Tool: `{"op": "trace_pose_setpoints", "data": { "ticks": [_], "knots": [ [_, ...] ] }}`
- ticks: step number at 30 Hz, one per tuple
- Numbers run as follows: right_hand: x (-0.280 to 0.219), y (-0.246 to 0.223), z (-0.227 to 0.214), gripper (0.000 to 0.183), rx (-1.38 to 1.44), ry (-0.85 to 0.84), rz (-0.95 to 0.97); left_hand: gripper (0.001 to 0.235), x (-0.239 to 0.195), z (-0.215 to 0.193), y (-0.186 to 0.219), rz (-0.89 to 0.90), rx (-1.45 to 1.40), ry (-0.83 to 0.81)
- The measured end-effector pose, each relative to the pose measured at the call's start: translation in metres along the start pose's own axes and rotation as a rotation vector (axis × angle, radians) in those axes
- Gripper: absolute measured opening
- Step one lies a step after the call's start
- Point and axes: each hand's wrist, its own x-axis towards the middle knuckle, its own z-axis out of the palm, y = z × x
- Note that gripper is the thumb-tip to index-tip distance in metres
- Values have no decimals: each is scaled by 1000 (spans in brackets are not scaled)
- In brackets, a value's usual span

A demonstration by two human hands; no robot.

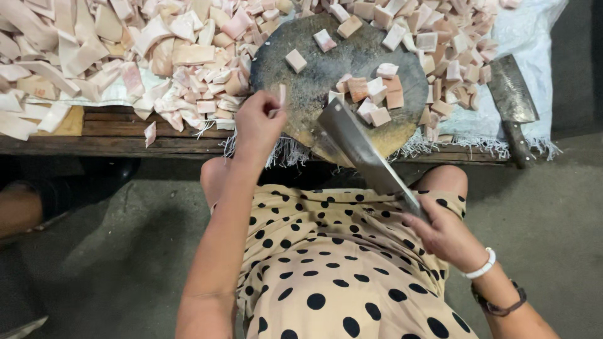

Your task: The person cuts slabs of animal fat into small cubes using a large cleaver on a wooden cutting board.

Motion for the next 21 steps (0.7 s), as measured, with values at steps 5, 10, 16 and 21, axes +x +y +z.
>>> {"op": "trace_pose_setpoints", "data": {
  "ticks": [5, 10, 16, 21],
  "knots": [
    [10, 2, -8, 22, -22, 128, -29, 16, -18, 42, 12, 621, 93, -72],
    [3, 0, 8, 21, -191, 259, -160, 15, -56, 55, -1, 843, 297, -317],
    [-21, -17, 15, 26, -345, 417, -509, 21, -74, 20, 3, 766, 226, -82],
    [-41, -22, 18, 39, -197, 506, -443, 23, -78, 3, 0, 602, 160, 71]
  ]
}}
